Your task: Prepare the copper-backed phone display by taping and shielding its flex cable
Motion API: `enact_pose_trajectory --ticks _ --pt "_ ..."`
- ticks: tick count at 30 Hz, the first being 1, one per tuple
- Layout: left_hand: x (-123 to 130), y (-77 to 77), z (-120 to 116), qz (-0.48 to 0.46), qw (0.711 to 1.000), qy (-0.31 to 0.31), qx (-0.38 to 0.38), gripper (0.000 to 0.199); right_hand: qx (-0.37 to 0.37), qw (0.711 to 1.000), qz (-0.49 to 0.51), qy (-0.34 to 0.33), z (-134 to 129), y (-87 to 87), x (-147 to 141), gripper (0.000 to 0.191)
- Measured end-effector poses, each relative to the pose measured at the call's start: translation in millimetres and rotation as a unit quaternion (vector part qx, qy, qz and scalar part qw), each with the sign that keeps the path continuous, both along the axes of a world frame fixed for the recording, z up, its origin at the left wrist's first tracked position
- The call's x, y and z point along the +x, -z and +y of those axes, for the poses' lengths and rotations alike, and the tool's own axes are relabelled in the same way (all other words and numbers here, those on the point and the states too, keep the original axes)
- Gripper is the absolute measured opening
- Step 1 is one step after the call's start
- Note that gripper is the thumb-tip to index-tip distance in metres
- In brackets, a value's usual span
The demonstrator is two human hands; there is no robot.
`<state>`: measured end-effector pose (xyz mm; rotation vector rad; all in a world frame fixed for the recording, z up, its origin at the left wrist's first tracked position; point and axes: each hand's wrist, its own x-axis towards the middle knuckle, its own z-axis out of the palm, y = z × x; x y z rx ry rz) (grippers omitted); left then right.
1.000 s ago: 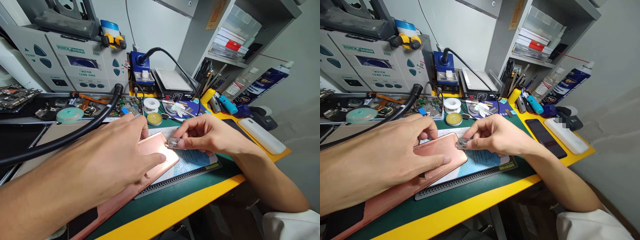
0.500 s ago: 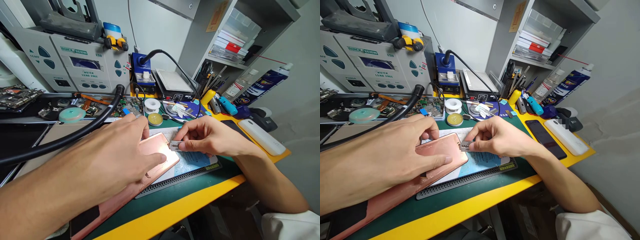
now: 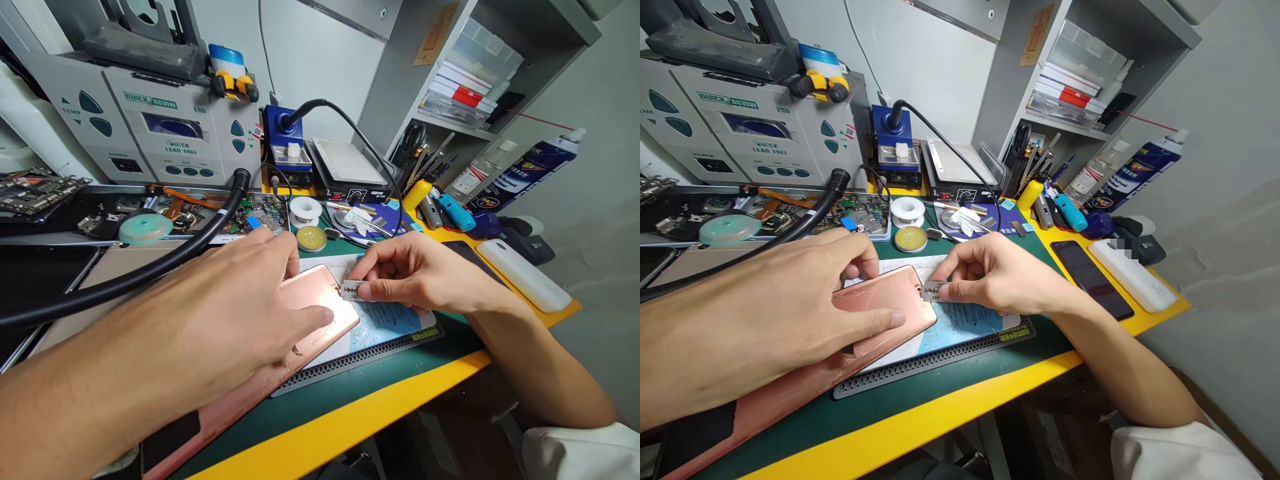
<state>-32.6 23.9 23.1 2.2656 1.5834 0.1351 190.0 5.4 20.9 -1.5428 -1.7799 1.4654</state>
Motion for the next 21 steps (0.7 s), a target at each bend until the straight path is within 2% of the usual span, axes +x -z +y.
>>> enact_pose_trajectory --ticks 7,12,16,21 --pt "-5.3 10.2 -0.1 -0.018 0.999 0.003 0.027 0.035 0.01 1.0 -0.004 -0.01 -2.1 -0.3 -0.1 0.013" --pt "-4.3 8.9 0.0 -0.023 0.999 -0.001 0.032 0.03 0.008 1.0 -0.002 -0.007 -2.6 0.5 -0.9 0.012" --pt "-3.3 7.7 0.1 -0.002 1.0 -0.002 0.006 0.027 0.029 0.999 -0.002 -0.013 -2.4 2.6 -0.8 0.014" --pt "-4.3 12.5 1.6 -0.011 0.999 0.011 0.031 0.027 0.04 0.999 -0.003 -0.023 -1.5 4.8 1.6 0.015"
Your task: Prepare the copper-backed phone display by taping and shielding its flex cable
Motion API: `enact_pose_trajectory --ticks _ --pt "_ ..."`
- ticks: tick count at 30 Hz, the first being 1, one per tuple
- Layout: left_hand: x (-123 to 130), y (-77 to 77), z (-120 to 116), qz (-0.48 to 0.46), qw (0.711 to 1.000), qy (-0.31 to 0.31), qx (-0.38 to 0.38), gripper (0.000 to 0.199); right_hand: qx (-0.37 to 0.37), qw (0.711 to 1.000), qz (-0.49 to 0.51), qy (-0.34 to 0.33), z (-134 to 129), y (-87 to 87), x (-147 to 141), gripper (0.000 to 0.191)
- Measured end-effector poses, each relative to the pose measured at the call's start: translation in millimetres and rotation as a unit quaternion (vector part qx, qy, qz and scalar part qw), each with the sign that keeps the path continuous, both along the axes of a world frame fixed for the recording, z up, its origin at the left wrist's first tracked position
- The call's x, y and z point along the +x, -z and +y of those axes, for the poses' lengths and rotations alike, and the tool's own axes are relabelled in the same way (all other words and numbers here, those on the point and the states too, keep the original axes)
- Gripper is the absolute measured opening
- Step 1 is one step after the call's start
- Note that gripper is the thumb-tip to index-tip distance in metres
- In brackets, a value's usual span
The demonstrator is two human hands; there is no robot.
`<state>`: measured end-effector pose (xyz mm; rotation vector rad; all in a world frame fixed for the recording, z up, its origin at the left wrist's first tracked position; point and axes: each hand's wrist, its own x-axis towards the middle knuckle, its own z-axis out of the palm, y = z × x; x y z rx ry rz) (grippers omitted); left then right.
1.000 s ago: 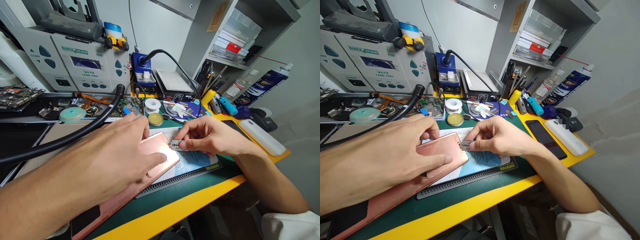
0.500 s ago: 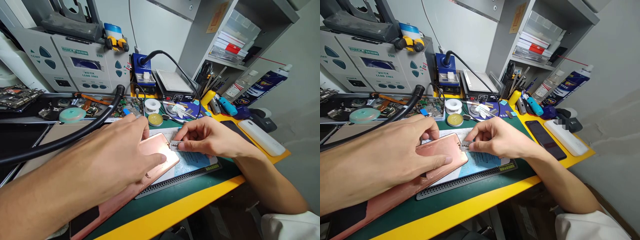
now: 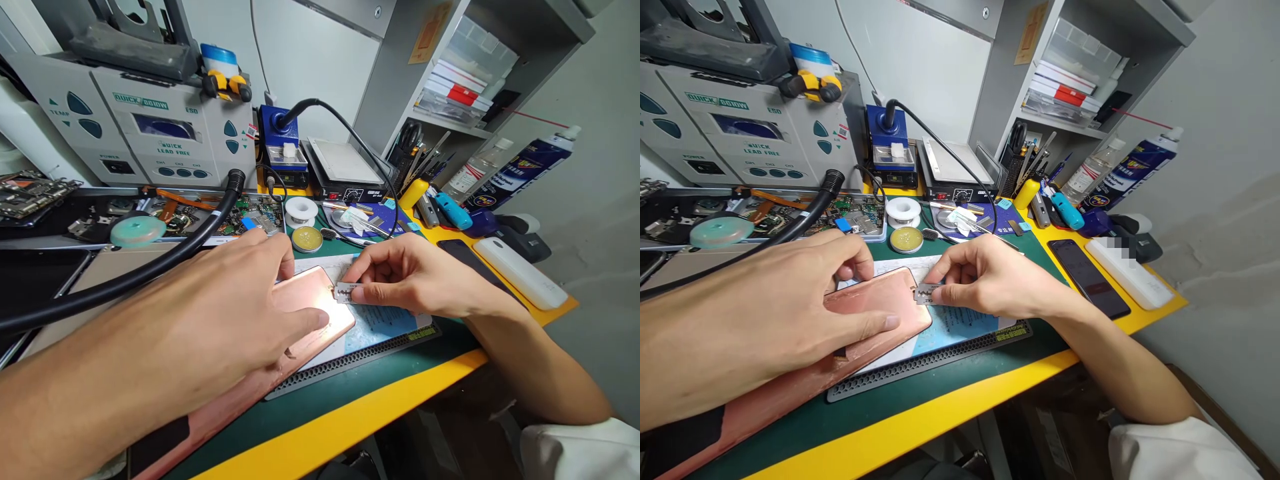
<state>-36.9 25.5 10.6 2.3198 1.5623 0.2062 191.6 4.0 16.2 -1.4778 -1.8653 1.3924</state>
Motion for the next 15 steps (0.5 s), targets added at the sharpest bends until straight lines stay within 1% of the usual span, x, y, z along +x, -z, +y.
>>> enact_pose_trajectory --ticks 4,10,12,15 --pt "-0.9 2.4 -0.1 -0.003 1.0 -0.011 0.015 0.038 -0.005 1.0 0.008 -0.005 -0.4 0.4 0.8 0.015" --pt "-3.0 5.0 -0.5 0.002 1.0 -0.009 0.019 0.051 -0.015 1.0 0.012 -0.004 -0.9 -0.5 0.5 0.015" --pt "-2.5 6.1 0.1 0.004 1.0 -0.01 0.02 0.049 -0.015 1.0 0.011 -0.006 -0.6 -0.7 0.6 0.015" --pt "0.1 5.2 1.0 0.003 1.0 -0.006 0.018 0.038 -0.013 1.0 0.007 -0.007 0.2 -0.8 0.4 0.014"
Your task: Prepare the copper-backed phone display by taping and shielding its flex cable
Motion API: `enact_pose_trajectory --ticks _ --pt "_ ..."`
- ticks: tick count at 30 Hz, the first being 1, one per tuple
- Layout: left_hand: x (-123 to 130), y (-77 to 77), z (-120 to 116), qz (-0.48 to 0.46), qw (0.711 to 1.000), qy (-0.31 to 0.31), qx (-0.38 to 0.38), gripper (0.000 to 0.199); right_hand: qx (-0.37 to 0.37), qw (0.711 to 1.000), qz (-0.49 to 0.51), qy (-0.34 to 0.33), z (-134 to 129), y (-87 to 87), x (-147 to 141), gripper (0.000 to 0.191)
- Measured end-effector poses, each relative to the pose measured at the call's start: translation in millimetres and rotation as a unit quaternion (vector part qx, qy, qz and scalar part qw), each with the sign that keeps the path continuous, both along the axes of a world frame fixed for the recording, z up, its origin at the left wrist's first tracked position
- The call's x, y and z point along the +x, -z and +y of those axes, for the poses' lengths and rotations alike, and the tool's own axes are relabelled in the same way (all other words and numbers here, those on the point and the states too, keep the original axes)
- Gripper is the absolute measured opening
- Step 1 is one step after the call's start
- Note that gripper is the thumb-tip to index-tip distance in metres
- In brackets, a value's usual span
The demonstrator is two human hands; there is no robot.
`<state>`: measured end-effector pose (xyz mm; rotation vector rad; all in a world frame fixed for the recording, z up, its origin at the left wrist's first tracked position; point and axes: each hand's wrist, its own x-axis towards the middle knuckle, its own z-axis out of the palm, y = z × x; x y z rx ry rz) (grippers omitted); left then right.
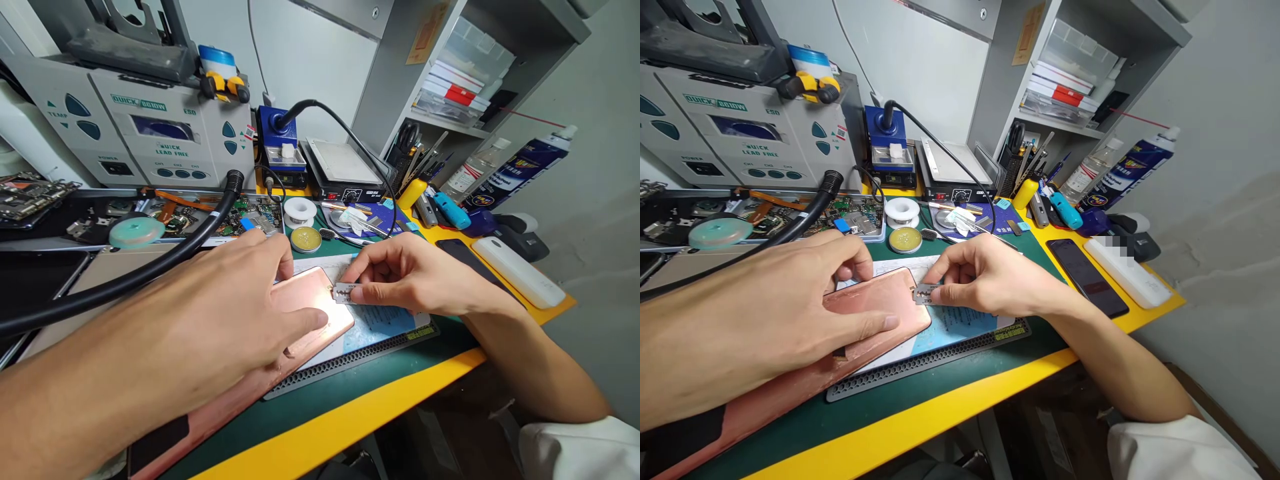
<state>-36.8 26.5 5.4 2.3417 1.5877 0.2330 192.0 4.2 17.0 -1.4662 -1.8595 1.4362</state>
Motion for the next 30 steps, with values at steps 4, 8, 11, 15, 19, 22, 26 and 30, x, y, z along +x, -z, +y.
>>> enact_pose_trajectory --ticks 4,8,11,15,19,22,26,30 --pt "4.1 -6.0 0.4 -0.002 1.0 -0.006 -0.021 0.03 -0.002 1.0 0.0 0.0 1.0 0.1 -0.7 0.015" --pt "1.9 -5.5 0.7 -0.001 1.0 -0.009 -0.03 0.028 -0.004 1.0 -0.003 -0.001 0.5 -0.8 0.1 0.015" --pt "-2.1 0.9 1.4 -0.009 1.0 0.001 -0.008 0.03 -0.002 1.0 -0.007 -0.003 -0.4 -2.0 1.2 0.016" --pt "-4.3 6.5 2.0 -0.013 1.0 0.0 0.0 0.032 0.0 1.0 -0.017 -0.004 -0.8 -3.4 1.5 0.015" --pt "-5.5 7.0 1.8 -0.024 1.0 -0.001 -0.009 0.03 -0.007 1.0 -0.02 -0.003 -0.5 -5.1 0.5 0.013" --pt "-6.8 7.7 1.9 -0.029 1.0 0.007 0.004 0.031 -0.013 1.0 -0.022 -0.004 -0.2 -6.4 0.0 0.014" --pt "-7.9 9.1 2.7 -0.024 0.999 0.014 0.016 0.032 -0.017 1.0 -0.024 -0.009 0.6 -6.7 1.3 0.016" --pt "-8.9 11.1 3.2 -0.023 0.999 0.019 0.018 0.032 -0.017 0.999 -0.03 -0.013 1.5 -5.6 4.8 0.021"
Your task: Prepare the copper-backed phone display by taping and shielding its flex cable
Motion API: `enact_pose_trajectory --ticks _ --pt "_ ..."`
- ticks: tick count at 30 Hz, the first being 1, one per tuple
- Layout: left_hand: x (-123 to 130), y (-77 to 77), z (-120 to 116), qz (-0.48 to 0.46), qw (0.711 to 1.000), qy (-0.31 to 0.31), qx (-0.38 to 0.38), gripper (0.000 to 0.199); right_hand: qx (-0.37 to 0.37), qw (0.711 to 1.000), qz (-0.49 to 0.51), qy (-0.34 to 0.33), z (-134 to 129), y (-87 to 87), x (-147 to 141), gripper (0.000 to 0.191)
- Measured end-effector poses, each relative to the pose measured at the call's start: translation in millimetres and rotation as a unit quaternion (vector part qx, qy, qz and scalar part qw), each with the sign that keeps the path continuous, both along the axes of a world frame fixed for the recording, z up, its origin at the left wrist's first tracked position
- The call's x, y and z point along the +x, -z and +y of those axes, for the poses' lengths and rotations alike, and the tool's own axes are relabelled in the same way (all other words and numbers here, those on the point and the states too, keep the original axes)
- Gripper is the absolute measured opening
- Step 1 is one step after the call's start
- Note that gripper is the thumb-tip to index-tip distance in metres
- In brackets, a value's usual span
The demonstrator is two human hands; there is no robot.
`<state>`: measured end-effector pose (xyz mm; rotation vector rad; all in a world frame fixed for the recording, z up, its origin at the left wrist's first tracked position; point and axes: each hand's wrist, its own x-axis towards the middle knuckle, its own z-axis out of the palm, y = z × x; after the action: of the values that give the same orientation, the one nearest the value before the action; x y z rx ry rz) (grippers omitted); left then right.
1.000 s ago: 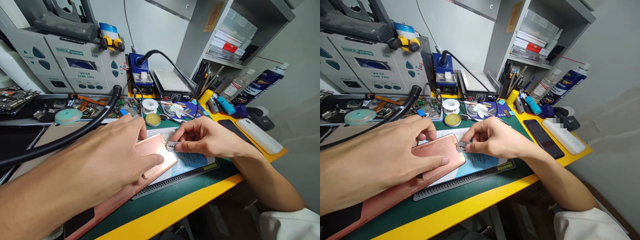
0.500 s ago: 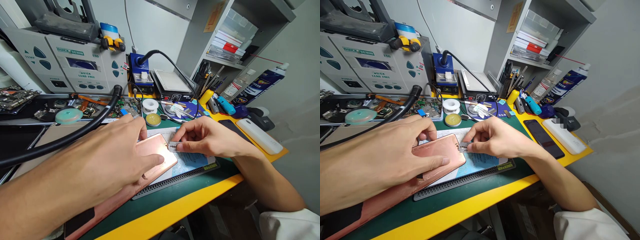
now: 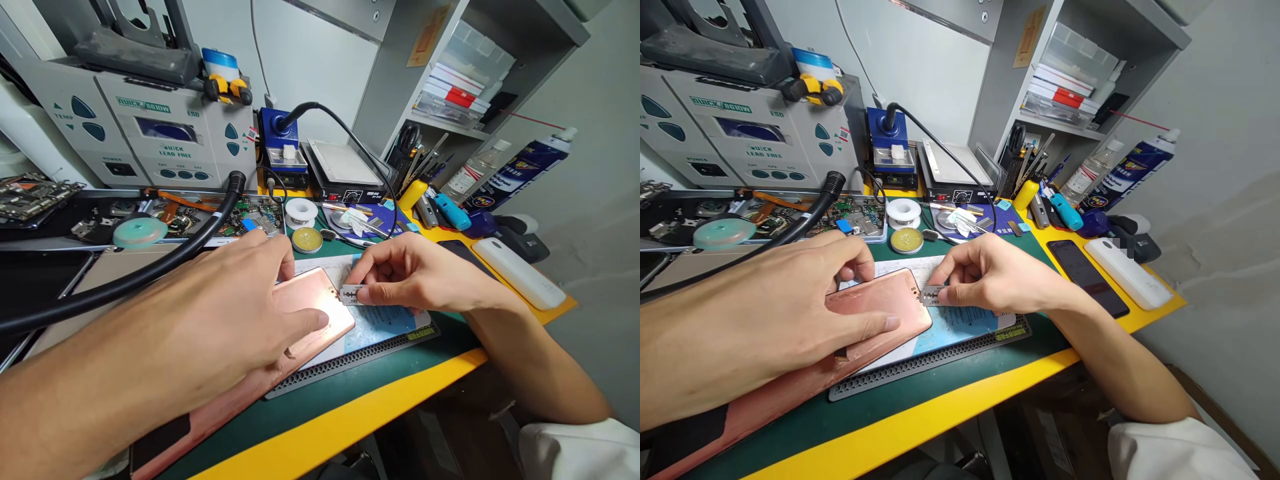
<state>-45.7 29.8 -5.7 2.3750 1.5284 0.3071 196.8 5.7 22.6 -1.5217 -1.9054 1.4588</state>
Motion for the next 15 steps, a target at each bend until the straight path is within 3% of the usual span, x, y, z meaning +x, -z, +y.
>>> enact_pose_trajectory --ticks 15 --pt "3.0 -0.7 -1.1 0.003 1.0 -0.007 0.015 0.038 -0.013 1.0 0.002 0.027 -0.5 2.4 3.8 0.029"
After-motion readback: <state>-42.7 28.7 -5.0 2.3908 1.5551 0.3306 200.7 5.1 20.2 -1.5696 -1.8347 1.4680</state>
